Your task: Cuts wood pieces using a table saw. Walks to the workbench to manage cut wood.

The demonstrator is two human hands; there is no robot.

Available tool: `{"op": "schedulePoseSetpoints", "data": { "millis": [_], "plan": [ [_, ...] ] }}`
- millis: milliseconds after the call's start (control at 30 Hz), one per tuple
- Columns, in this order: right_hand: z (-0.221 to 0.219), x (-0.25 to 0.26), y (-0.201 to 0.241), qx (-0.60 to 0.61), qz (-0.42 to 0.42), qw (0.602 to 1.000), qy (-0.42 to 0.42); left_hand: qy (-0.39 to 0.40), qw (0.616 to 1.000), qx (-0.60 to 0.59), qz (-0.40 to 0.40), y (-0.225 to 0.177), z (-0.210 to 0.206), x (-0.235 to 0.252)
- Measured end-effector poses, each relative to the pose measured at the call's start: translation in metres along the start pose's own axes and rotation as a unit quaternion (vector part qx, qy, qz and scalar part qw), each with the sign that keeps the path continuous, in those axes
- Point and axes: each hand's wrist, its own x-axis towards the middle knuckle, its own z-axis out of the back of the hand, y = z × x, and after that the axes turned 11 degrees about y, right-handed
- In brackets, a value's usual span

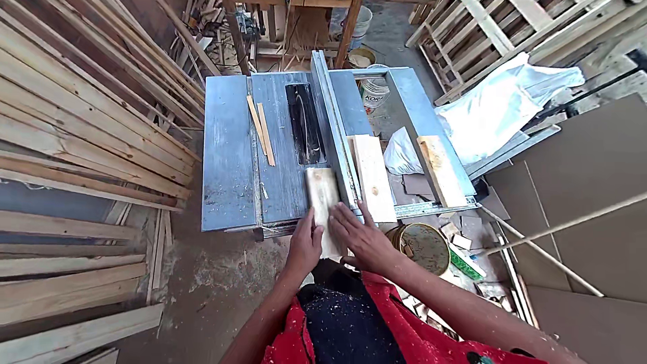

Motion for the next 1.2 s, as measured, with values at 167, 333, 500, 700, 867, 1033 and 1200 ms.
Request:
{"op": "schedulePoseSetpoints", "data": {
  "millis": [167, 333, 500, 700, 867, 1033, 1200],
  "plan": [
    [0.014, 0.023, -0.007, -0.053, -0.022, 0.998, 0.029, 0.038, 0.967, 0.249, -0.044, -0.016, 0.023, 0.01],
    [0.029, 0.041, -0.01, -0.06, -0.045, 0.997, 0.031, 0.074, 0.935, 0.319, -0.139, 0.011, 0.019, 0.0],
    [0.042, 0.061, -0.025, -0.057, -0.046, 0.996, 0.046, 0.045, 0.932, 0.307, -0.187, 0.017, 0.02, 0.03],
    [0.051, 0.075, -0.039, -0.061, -0.041, 0.995, 0.069, 0.052, 0.931, 0.311, -0.184, 0.013, 0.026, 0.048],
    [0.055, 0.097, -0.059, -0.068, -0.033, 0.995, 0.071, 0.033, 0.95, 0.269, -0.152, 0.005, 0.034, 0.07],
    [0.07, 0.129, -0.082, -0.068, -0.03, 0.995, 0.073, -0.056, 0.973, 0.203, -0.096, -0.014, 0.067, 0.092],
    [0.079, 0.151, -0.104, -0.066, -0.027, 0.996, 0.058, -0.172, 0.961, 0.211, -0.048, -0.005, 0.163, 0.113]
  ]
}}
